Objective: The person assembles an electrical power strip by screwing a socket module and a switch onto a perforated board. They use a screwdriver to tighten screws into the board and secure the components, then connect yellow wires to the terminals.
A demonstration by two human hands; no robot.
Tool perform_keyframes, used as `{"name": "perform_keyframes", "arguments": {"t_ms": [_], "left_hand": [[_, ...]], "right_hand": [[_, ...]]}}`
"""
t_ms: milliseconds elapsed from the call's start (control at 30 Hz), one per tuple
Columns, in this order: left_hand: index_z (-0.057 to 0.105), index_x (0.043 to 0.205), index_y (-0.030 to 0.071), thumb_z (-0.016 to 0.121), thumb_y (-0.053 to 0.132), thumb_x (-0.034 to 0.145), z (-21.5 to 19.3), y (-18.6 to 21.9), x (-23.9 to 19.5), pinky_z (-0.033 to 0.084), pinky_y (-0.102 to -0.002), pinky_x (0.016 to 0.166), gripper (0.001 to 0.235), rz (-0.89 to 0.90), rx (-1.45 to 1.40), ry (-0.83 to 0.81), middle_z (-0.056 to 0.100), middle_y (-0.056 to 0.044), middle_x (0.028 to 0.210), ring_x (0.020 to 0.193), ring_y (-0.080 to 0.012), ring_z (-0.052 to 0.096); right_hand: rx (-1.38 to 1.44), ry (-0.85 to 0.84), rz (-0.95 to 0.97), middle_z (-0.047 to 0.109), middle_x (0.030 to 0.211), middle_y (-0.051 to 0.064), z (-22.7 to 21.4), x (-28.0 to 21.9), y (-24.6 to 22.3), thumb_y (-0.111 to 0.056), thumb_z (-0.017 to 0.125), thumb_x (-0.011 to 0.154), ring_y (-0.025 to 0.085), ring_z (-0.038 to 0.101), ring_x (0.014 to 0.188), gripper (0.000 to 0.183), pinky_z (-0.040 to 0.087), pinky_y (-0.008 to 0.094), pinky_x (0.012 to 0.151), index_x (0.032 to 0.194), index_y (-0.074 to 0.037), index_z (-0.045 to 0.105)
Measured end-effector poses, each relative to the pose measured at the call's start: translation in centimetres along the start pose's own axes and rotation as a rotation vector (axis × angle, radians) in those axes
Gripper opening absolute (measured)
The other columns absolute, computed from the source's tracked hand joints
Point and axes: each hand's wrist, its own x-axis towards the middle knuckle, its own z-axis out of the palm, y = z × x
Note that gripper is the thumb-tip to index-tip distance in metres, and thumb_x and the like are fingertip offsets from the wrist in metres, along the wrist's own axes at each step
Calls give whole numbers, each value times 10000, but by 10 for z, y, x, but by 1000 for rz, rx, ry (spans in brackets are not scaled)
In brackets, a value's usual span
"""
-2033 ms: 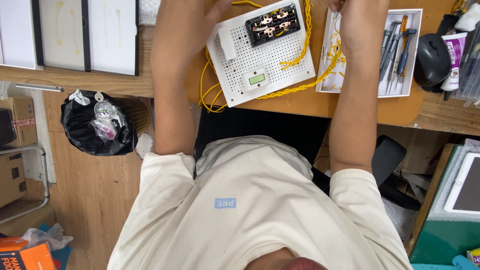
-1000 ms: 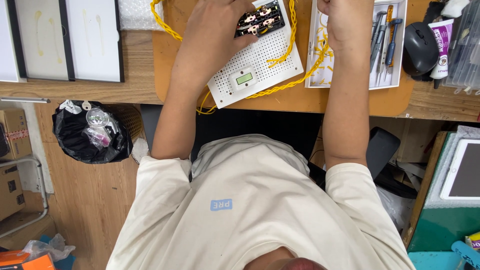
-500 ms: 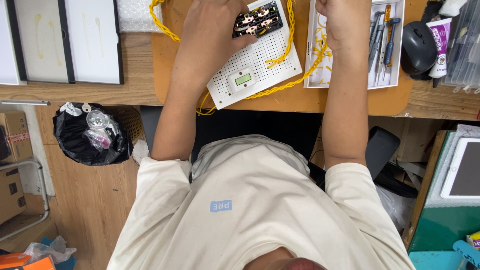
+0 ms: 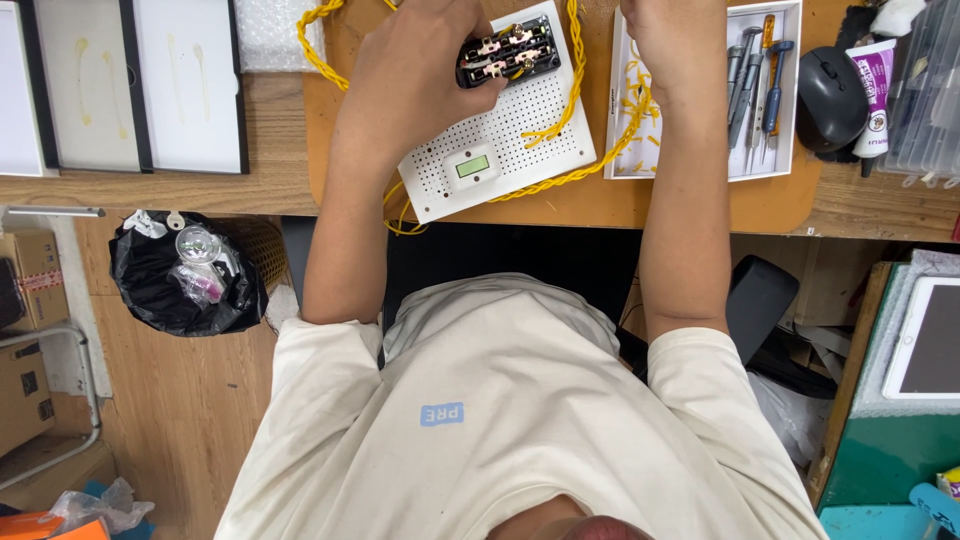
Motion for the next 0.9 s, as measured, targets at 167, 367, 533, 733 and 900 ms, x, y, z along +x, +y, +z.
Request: {"name": "perform_keyframes", "arguments": {"t_ms": [167,367,533,733,900], "left_hand": [[668,1194,139,939,332,930,-2,2,2,518,-551,589,424,2,18,29,768,13,1119,1059,-322,658],[680,1156,133,948,332,932,4,-4,2,520,-539,622,403,-32,-5,23,762,-7,1104,1038,-315,677],[695,1125,129,924,325,941,6,-4,2,519,-536,618,353,-40,-11,23,777,-4,1076,1007,-315,695],[668,1142,129,925,281,948,3,-5,1,515,-523,634,356,-14,-53,28,772,3,1084,1022,-311,676],[700,1219,97,963,247,968,-5,-10,-5,493,-502,710,393,-18,-112,-23,724,-80,1178,1064,-325,652]], "right_hand": [[-168,-81,-25,357,872,-34,-14,-8,-9,-141,714,1258,122,288,804,412,242,400,725,964,-174,427],[-323,-596,-56,506,933,-6,-29,-12,-53,-233,924,1046,144,441,789,296,378,340,702,990,-152,645],[-391,-663,-93,467,1082,18,-18,-9,-50,-263,923,953,201,470,892,260,386,377,781,1199,-253,842],[-384,-640,-198,509,1102,23,-16,-5,-33,-222,949,973,214,506,1000,227,390,375,800,1176,-171,861],[-353,-656,-147,518,1194,22,-19,-6,-39,-183,909,1001,195,501,1013,242,422,355,801,1236,-188,854]]}}
